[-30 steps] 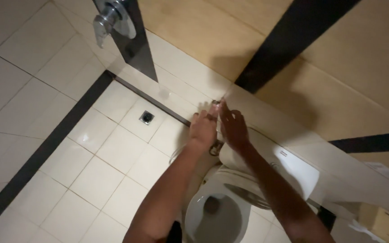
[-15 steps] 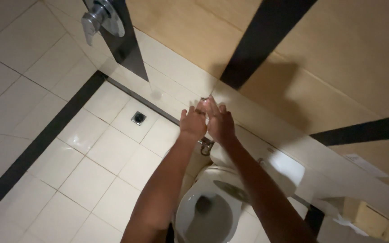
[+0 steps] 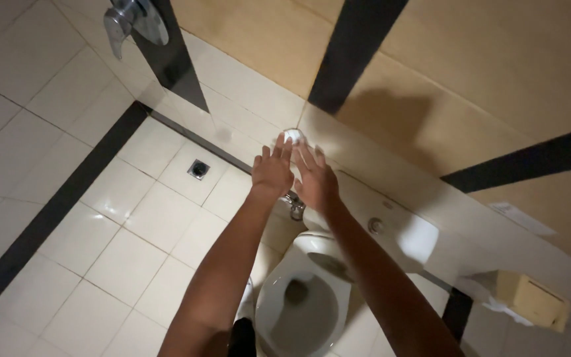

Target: The person uses a handheld bidet sprayer to rinse the toilet bowl and then closes the lid. They later pick up a spray bottle and apply liquid to the closed toilet seat and lid.

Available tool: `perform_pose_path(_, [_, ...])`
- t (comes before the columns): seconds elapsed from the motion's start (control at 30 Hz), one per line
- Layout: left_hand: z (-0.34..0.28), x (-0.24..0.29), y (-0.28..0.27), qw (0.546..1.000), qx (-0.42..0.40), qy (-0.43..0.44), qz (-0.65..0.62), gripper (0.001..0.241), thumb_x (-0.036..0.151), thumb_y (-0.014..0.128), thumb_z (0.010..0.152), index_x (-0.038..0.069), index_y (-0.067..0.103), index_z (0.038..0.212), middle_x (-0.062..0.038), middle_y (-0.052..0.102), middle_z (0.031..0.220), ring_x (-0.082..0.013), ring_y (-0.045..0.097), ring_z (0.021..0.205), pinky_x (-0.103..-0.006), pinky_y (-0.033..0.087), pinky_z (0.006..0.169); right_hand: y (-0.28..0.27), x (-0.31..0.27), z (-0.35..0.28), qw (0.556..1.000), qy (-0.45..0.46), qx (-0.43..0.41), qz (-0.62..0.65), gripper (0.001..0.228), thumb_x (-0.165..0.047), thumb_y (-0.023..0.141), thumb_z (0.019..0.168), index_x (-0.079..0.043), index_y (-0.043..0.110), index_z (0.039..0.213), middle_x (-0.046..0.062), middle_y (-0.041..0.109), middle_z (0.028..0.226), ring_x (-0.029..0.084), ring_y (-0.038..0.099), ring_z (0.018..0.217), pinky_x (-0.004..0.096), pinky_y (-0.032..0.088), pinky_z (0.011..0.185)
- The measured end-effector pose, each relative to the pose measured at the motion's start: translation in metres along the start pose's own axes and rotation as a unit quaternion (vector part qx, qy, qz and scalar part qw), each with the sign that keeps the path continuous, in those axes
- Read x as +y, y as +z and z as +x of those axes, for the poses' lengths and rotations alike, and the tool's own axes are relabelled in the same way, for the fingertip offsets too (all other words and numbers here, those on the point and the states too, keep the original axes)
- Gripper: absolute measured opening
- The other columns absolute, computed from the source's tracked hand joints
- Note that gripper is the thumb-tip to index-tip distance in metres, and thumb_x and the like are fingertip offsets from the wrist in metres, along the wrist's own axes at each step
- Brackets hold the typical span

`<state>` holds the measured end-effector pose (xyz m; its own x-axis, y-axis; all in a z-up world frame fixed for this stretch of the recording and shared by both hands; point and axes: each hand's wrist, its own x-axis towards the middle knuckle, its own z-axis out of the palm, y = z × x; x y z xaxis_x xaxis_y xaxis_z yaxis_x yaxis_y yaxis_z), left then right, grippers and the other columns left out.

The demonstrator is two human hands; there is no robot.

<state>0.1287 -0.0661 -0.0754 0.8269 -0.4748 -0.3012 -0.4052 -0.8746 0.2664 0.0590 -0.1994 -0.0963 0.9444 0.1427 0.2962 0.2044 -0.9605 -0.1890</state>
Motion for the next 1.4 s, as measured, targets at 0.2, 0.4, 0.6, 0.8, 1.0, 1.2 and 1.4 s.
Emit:
perform_pose_path(0.2, [-0.020,0.018,0.008,0.999,0.020,0.009,0.023,0.091,0.031,0.066,0.090,0.017,0.016,0.164,-0.008,0.007,0.171,-0.0432,0.025,0.150,-0.0494,0.032,0.117,-0.017,0.011,-0.046,1.000,-0.014,0.000,0.013,0.081,-0.014,0.080,0.072,0.000,0.049,0.146,0.022,0.033,0.162,0.047,0.039,0.143,0.053,0.038,0.116])
perform_pose_path(0.4, [-0.038,0.045,0.063,0.994,0.069,0.083,0.037,0.079,0.032,0.063,0.094,0.011,0.028,0.162,-0.016,0.016,0.170,-0.0430,0.032,0.147,-0.0529,0.038,0.112,-0.025,0.056,-0.112,0.999,-0.037,0.019,-0.028,0.077,-0.016,0.079,0.077,0.000,0.048,0.146,0.016,0.036,0.161,0.037,0.042,0.152,0.054,0.033,0.127])
perform_pose_path(0.6, [-0.080,0.109,0.082,0.993,0.003,0.112,0.041,0.086,0.035,0.058,0.093,0.020,0.015,0.167,-0.009,0.014,0.171,-0.0405,0.030,0.148,-0.0526,0.034,0.115,-0.055,0.084,-0.193,0.997,0.083,-0.007,-0.001,0.074,-0.013,0.077,0.079,-0.007,0.051,0.148,0.016,0.038,0.163,0.041,0.041,0.142,0.049,0.048,0.108])
perform_pose_path(0.8, [-0.087,0.157,0.126,0.987,-0.063,0.133,0.066,0.070,0.043,0.041,0.103,0.026,0.014,0.165,-0.008,0.006,0.173,-0.0412,0.023,0.152,-0.0516,0.028,0.119,-0.062,0.117,-0.259,0.989,0.140,-0.045,-0.006,0.060,-0.020,0.077,0.084,-0.006,0.056,0.139,0.016,0.041,0.159,0.046,0.043,0.139,0.053,0.047,0.101])
perform_pose_path(1.0, [-0.069,0.184,0.165,0.977,-0.094,0.154,0.114,0.061,0.047,0.031,0.108,0.031,0.018,0.164,-0.008,0.004,0.173,-0.0458,0.019,0.152,-0.0527,0.024,0.122,-0.049,0.150,-0.292,0.997,0.065,-0.030,-0.024,0.056,-0.009,0.074,0.079,-0.004,0.064,0.134,0.023,0.051,0.150,0.041,0.050,0.133,0.056,0.039,0.114])
perform_pose_path(1.2, [-0.063,0.205,0.158,0.973,-0.159,0.115,0.122,0.061,0.044,0.032,0.104,0.035,0.020,0.163,-0.004,0.006,0.173,-0.0430,0.015,0.155,-0.0529,0.022,0.123,-0.014,0.173,-0.296,0.999,0.024,0.019,-0.035,0.058,0.015,0.053,0.085,-0.008,0.068,0.136,0.015,0.064,0.146,0.031,0.055,0.145,0.055,0.034,0.122])
perform_pose_path(1.4, [-0.046,0.210,0.195,0.981,-0.126,0.094,0.116,0.060,0.045,0.033,0.104,0.026,0.029,0.160,-0.008,0.019,0.169,-0.0395,0.018,0.153,-0.0548,0.023,0.119,-0.012,0.158,-0.282,0.984,0.146,-0.096,0.017,0.067,0.012,0.054,0.082,-0.020,0.062,0.140,0.013,0.047,0.157,0.047,0.041,0.139,0.060,0.033,0.111])
